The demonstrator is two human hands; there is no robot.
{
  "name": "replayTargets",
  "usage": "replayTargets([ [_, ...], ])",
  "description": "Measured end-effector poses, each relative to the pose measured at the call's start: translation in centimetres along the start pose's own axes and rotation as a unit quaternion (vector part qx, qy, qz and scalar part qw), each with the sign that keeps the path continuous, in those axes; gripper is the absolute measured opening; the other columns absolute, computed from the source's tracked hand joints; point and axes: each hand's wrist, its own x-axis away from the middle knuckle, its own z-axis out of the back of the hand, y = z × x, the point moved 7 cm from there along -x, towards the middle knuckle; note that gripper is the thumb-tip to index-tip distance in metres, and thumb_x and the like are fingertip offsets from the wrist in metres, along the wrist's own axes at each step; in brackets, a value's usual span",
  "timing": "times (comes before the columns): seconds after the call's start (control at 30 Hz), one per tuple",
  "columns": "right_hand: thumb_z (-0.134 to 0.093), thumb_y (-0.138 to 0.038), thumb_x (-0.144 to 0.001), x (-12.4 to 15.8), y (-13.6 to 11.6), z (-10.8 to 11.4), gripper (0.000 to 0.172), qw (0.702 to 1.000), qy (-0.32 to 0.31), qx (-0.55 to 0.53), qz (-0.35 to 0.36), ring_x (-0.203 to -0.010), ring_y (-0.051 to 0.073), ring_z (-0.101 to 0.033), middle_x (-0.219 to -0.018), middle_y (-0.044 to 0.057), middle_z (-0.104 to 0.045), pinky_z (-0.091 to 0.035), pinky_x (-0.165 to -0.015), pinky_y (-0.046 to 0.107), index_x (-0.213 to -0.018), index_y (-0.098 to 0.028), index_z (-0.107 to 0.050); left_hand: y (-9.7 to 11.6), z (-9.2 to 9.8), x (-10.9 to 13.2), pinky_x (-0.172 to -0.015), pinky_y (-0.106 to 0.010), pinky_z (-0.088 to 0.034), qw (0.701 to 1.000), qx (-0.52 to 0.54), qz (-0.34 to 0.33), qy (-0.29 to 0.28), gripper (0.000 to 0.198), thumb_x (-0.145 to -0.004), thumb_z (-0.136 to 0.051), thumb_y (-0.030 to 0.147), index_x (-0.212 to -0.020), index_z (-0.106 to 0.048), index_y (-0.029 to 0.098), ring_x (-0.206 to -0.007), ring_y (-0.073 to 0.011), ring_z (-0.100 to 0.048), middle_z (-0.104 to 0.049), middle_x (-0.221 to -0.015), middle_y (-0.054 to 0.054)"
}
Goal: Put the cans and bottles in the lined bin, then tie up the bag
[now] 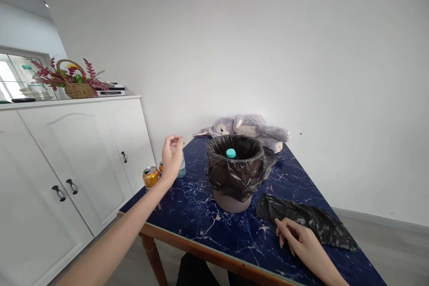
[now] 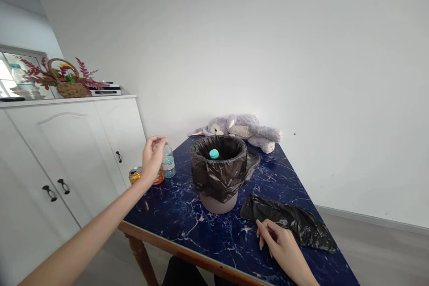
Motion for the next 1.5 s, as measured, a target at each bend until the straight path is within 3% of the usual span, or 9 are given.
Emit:
replayTargets([
  [0.3,-0.046,-0.072,-0.102,0.0,-0.1,0.1,0.057,1.000,0.001,0.000,-0.012,-0.052,0.016,-0.059,-0.068,-0.001,-0.067,-0.047,-0.060,0.028,-0.077,-0.024,-0.062,-8.0,-2.0,-4.5,-0.119,-0.062,-0.034,0.979,-0.189,-0.001,-0.079,0.030,-0.091,-0.063,0.029,-0.119,-0.064,0.020,-0.143,-0.0409,-0.045,-0.058,-0.142,-0.019],
  [0.53,-0.048,-0.076,-0.100,0.0,-1.1,0.2,0.059,1.000,0.003,-0.017,-0.020,-0.050,0.017,-0.059,-0.067,0.001,-0.069,-0.051,-0.059,0.028,-0.073,-0.025,-0.062,-8.3,-3.9,-4.2,-0.094,-0.044,-0.054,0.955,-0.248,-0.019,-0.161,0.019,-0.097,-0.055,0.024,-0.111,-0.067,0.020,-0.103,-0.0312,-0.069,-0.067,-0.123,-0.015],
  [0.7,-0.047,-0.075,-0.100,-0.2,-1.2,0.2,0.058,1.000,0.008,-0.017,-0.012,-0.051,0.017,-0.060,-0.067,0.001,-0.069,-0.051,-0.059,0.028,-0.073,-0.025,-0.062,-3.0,-2.8,-5.5,-0.087,-0.041,-0.056,0.956,-0.242,-0.085,-0.143,0.028,-0.104,-0.047,0.023,-0.129,-0.061,0.022,-0.102,-0.0298,-0.071,-0.065,-0.132,-0.014],
  [0.9,-0.046,-0.074,-0.101,-0.1,-1.2,0.4,0.058,1.000,0.021,-0.007,-0.002,-0.050,0.017,-0.060,-0.067,0.000,-0.069,-0.050,-0.059,0.028,-0.073,-0.025,-0.061,12.0,-0.6,-6.3,-0.105,-0.044,-0.056,0.954,-0.013,-0.300,-0.009,0.031,-0.106,-0.057,0.024,-0.137,-0.055,0.026,-0.120,-0.0246,-0.068,-0.069,-0.128,-0.008],
  [1.0,-0.046,-0.074,-0.101,-0.1,-1.1,0.4,0.058,1.000,0.020,-0.008,-0.004,-0.051,0.017,-0.060,-0.067,0.000,-0.068,-0.050,-0.059,0.028,-0.073,-0.025,-0.060,17.0,-1.1,-3.5,-0.107,-0.044,-0.058,0.940,0.066,-0.331,-0.058,0.032,-0.105,-0.061,0.020,-0.135,-0.054,0.025,-0.119,-0.0217,-0.069,-0.069,-0.127,-0.007],
  [1.1,-0.046,-0.074,-0.101,-0.1,-1.1,0.4,0.058,1.000,0.017,-0.010,-0.006,-0.051,0.017,-0.060,-0.067,0.000,-0.068,-0.049,-0.060,0.028,-0.073,-0.025,-0.060,18.6,-2.9,0.0,-0.105,-0.046,-0.060,0.924,0.066,-0.328,-0.184,0.026,-0.105,-0.061,0.023,-0.130,-0.058,0.027,-0.119,-0.0224,-0.069,-0.068,-0.130,-0.007],
  [1.23,-0.045,-0.074,-0.101,-0.1,-1.2,0.4,0.058,1.000,0.018,-0.012,-0.007,-0.051,0.017,-0.060,-0.067,0.000,-0.069,-0.049,-0.060,0.028,-0.073,-0.025,-0.059,16.9,-4.1,1.6,-0.115,-0.049,-0.053,0.906,0.037,-0.301,-0.294,0.027,-0.108,-0.058,0.038,-0.135,-0.058,0.032,-0.137,-0.0256,-0.060,-0.061,-0.147,-0.008],
  [1.4,-0.045,-0.074,-0.102,-0.1,-1.0,0.3,0.059,1.000,0.012,-0.008,-0.011,-0.052,0.016,-0.060,-0.068,0.000,-0.069,-0.049,-0.061,0.027,-0.074,-0.025,-0.061,9.7,-2.1,-3.0,-0.114,-0.047,-0.050,0.959,-0.008,-0.205,-0.197,0.033,-0.112,-0.043,0.044,-0.128,-0.062,0.023,-0.130,-0.0258,-0.063,-0.068,-0.134,-0.011],
  [1.5,-0.045,-0.075,-0.102,-0.2,-0.4,0.2,0.059,1.000,0.006,-0.007,-0.016,-0.051,0.015,-0.059,-0.069,0.000,-0.070,-0.049,-0.061,0.027,-0.076,-0.024,-0.062,3.7,-1.5,-4.5,-0.100,-0.045,-0.056,0.962,-0.097,-0.138,-0.214,0.040,-0.107,-0.047,0.053,-0.124,-0.064,0.021,-0.125,-0.0297,-0.064,-0.068,-0.132,-0.013],
])
